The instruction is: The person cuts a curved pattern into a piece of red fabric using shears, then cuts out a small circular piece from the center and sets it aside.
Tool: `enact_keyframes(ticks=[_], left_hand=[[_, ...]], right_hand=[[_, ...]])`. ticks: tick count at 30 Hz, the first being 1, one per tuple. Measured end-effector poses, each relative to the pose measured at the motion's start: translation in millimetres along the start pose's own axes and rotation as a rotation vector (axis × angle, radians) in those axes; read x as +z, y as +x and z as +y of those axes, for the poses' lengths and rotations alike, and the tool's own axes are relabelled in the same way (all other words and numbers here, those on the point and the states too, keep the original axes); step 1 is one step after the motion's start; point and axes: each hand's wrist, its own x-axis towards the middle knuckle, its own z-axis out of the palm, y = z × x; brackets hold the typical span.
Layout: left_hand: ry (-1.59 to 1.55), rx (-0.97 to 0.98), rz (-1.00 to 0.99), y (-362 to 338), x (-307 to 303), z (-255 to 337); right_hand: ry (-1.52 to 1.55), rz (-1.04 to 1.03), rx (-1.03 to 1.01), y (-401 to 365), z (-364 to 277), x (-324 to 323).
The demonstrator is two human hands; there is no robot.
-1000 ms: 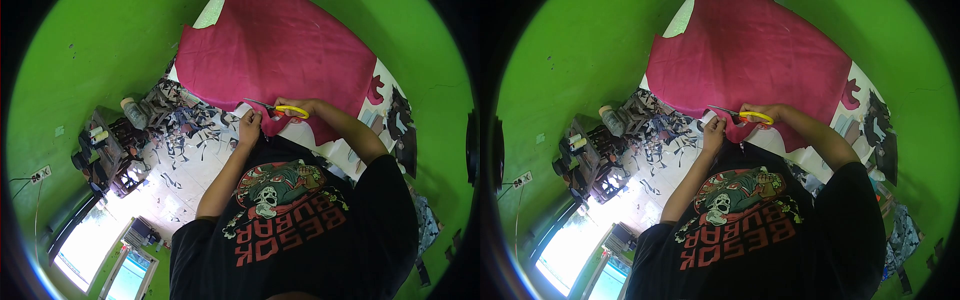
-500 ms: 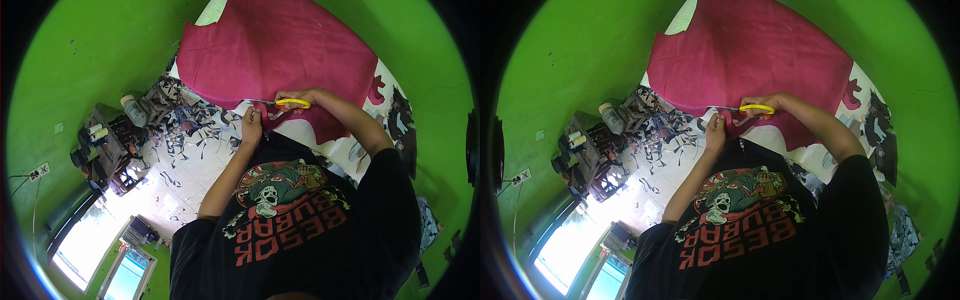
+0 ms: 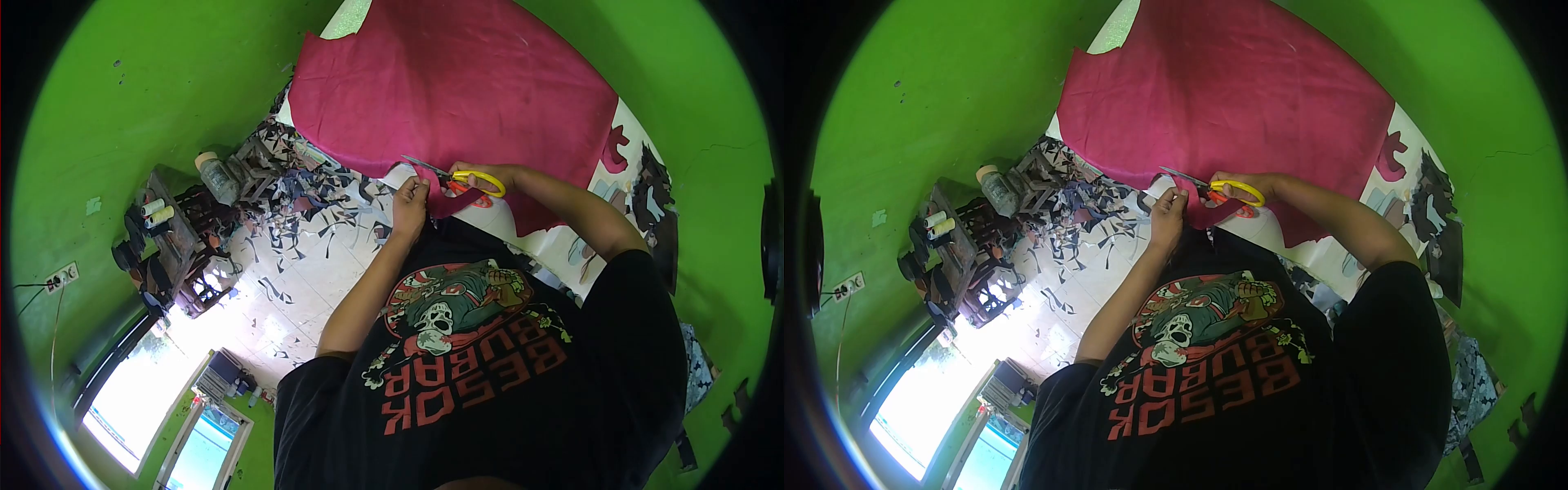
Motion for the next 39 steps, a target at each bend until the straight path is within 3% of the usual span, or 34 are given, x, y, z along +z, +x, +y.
enact_keyframes(ticks=[14,17,19,23,26,31,39], left_hand=[[0.024,0.017,-0.011,1.1,-2.2,1.3],[0.077,0.058,-0.011,-4.1,3.5,7.8],[0.11,0.082,-0.004,-7.3,8.5,9.8],[-0.114,-0.02,0.07,-7.8,13.0,8.3],[-0.163,-0.053,0.119,-8.2,14.9,11.9],[-0.125,-0.037,0.115,-7.6,9.1,10.2],[-0.212,-0.047,0.093,-7.9,7.9,10.6]], right_hand=[[0.212,0.011,0.076,3.4,31.9,4.5],[0.079,0.052,-0.089,5.7,21.2,4.5],[0.066,0.001,0.126,1.4,9.5,-4.5],[0.281,-0.044,0.315,4.9,-4.9,-24.2],[0.05,-0.076,0.408,9.3,-17.5,-42.8],[-0.095,-0.189,0.397,16.9,-33.9,-67.1],[0.076,-0.23,0.415,30.7,-23.7,-79.6]])
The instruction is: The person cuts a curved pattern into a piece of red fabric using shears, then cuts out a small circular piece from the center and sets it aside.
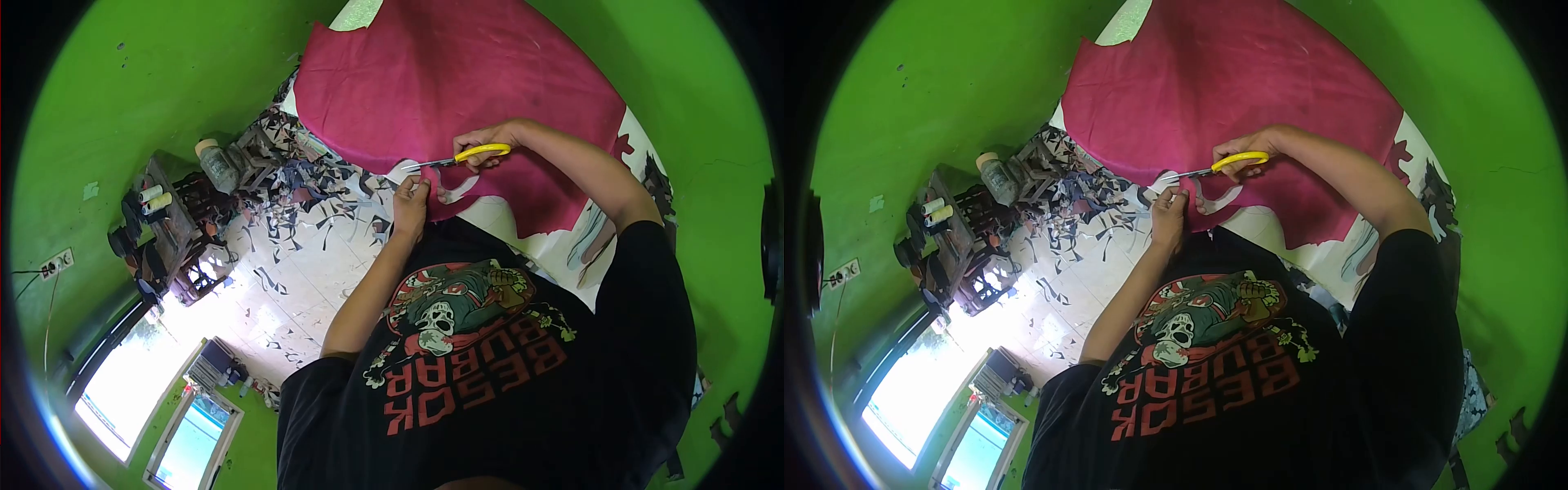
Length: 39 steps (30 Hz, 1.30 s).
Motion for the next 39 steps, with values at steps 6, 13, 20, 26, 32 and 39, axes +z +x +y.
enact_keyframes(ticks=[6,13,20,26,32,39], left_hand=[[0.029,-0.026,0.018,0.8,-6.4,-3.1],[0.0,-0.034,0.038,-2.1,-9.7,-1.6],[0.03,-0.002,0.048,-5.2,-11.8,-3.7],[0.051,-0.033,0.055,-7.7,-14.3,-0.4],[0.083,-0.055,0.053,-5.3,-21.0,-0.2],[0.122,-0.071,0.063,-4.1,-24.6,1.1]], right_hand=[[-0.067,-0.076,0.072,8.2,-13.0,-9.6],[-0.054,-0.131,0.146,16.7,-10.9,-19.1],[-0.053,-0.119,0.183,18.5,-17.9,-17.3],[-0.105,-0.135,0.326,27.3,-38.9,-25.1],[-0.322,-0.14,0.351,29.4,-52.3,-28.7],[-0.349,-0.168,0.337,30.4,-48.2,-38.2]])
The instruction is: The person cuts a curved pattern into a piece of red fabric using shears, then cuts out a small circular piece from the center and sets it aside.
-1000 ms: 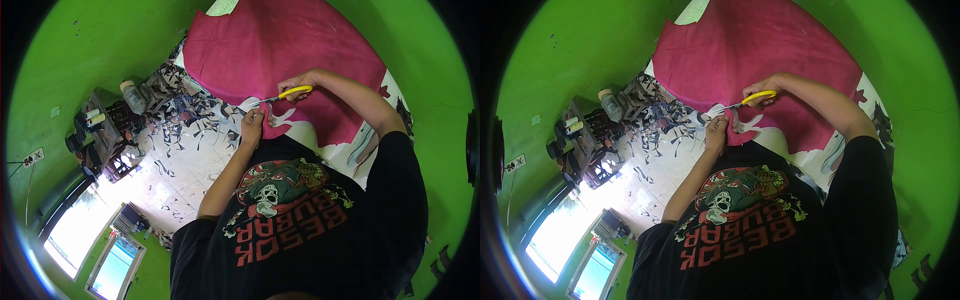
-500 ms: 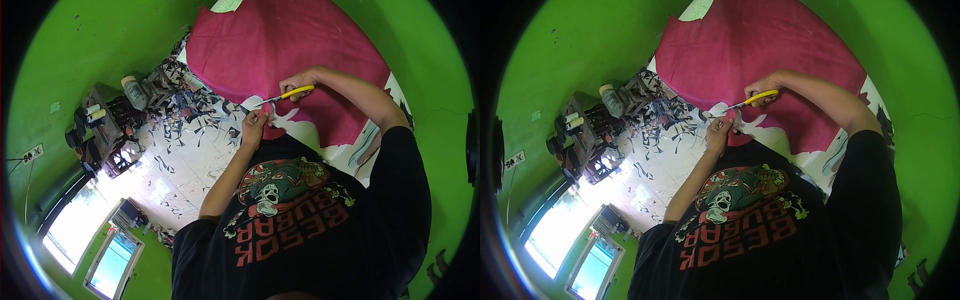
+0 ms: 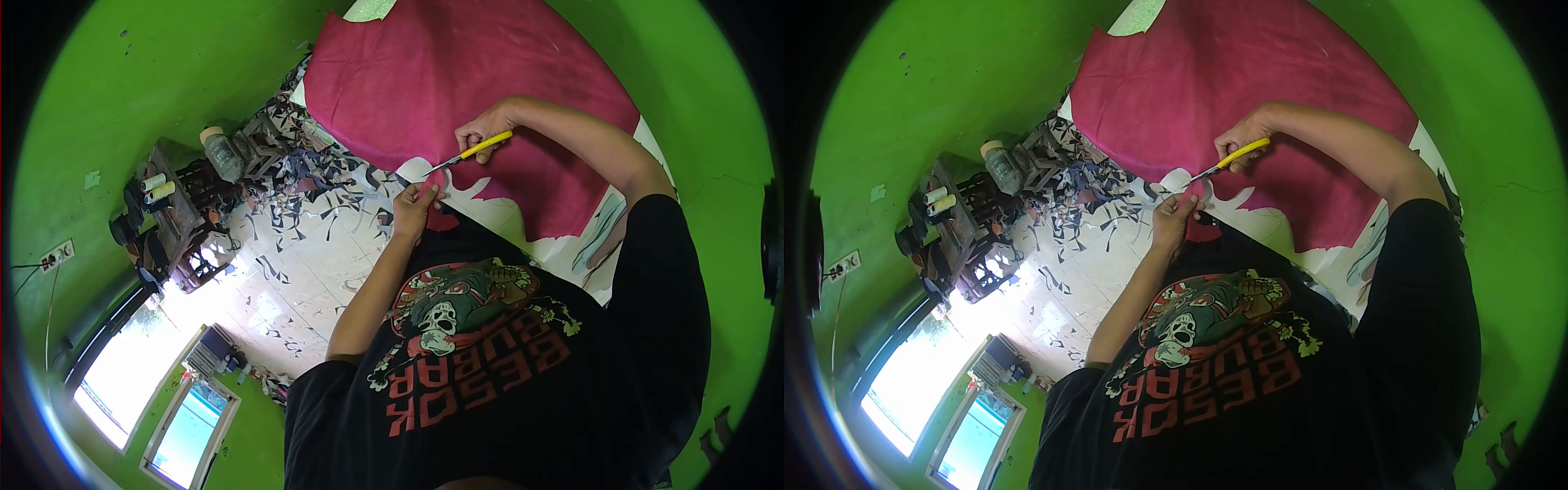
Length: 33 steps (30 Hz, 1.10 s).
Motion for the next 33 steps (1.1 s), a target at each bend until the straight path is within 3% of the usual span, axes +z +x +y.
enact_keyframes(ticks=[33], left_hand=[[0.076,-0.045,-0.026,8.2,-10.8,3.7]], right_hand=[[-0.275,-0.02,-0.005,3.7,-23.7,-10.2]])
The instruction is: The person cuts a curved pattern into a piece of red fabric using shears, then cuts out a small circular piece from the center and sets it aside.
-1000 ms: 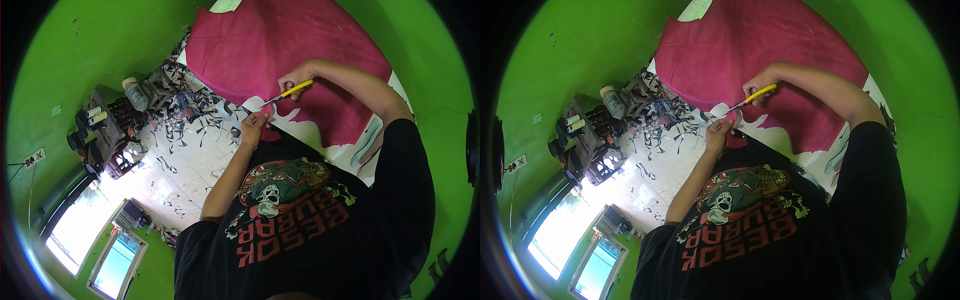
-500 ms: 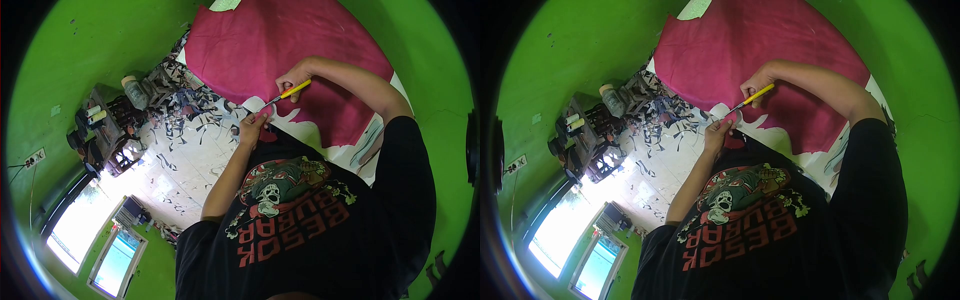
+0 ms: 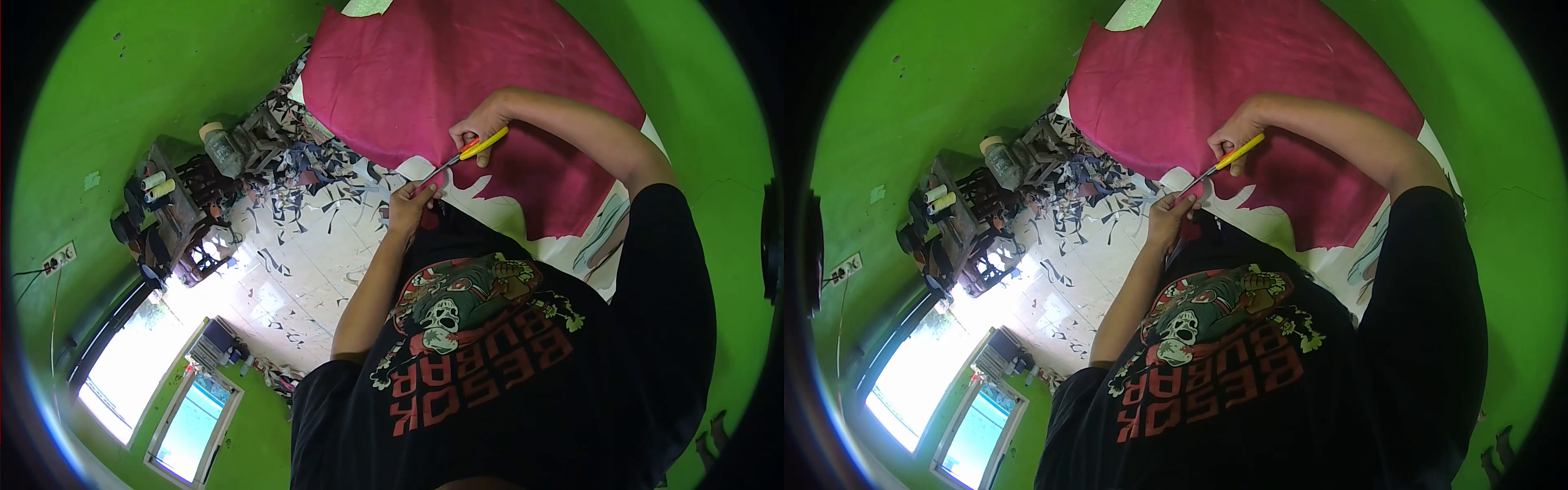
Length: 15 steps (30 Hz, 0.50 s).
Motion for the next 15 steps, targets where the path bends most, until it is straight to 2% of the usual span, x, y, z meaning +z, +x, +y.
enact_keyframes(ticks=[7,9,13,15], left_hand=[[-0.067,-0.009,-0.051,3.3,-7.4,-0.8],[-0.098,-0.048,-0.045,2.7,-7.3,1.3],[-0.131,-0.099,-0.05,2.2,-9.7,5.5],[-0.152,-0.139,-0.08,6.3,-13.9,4.7]], right_hand=[[-0.005,0.055,-0.018,3.3,12.3,7.3],[0.239,-0.04,-0.06,9.2,20.2,7.2],[0.422,-0.096,-0.011,9.1,27.0,10.2],[0.493,-0.093,-0.102,12.9,29.2,13.7]])
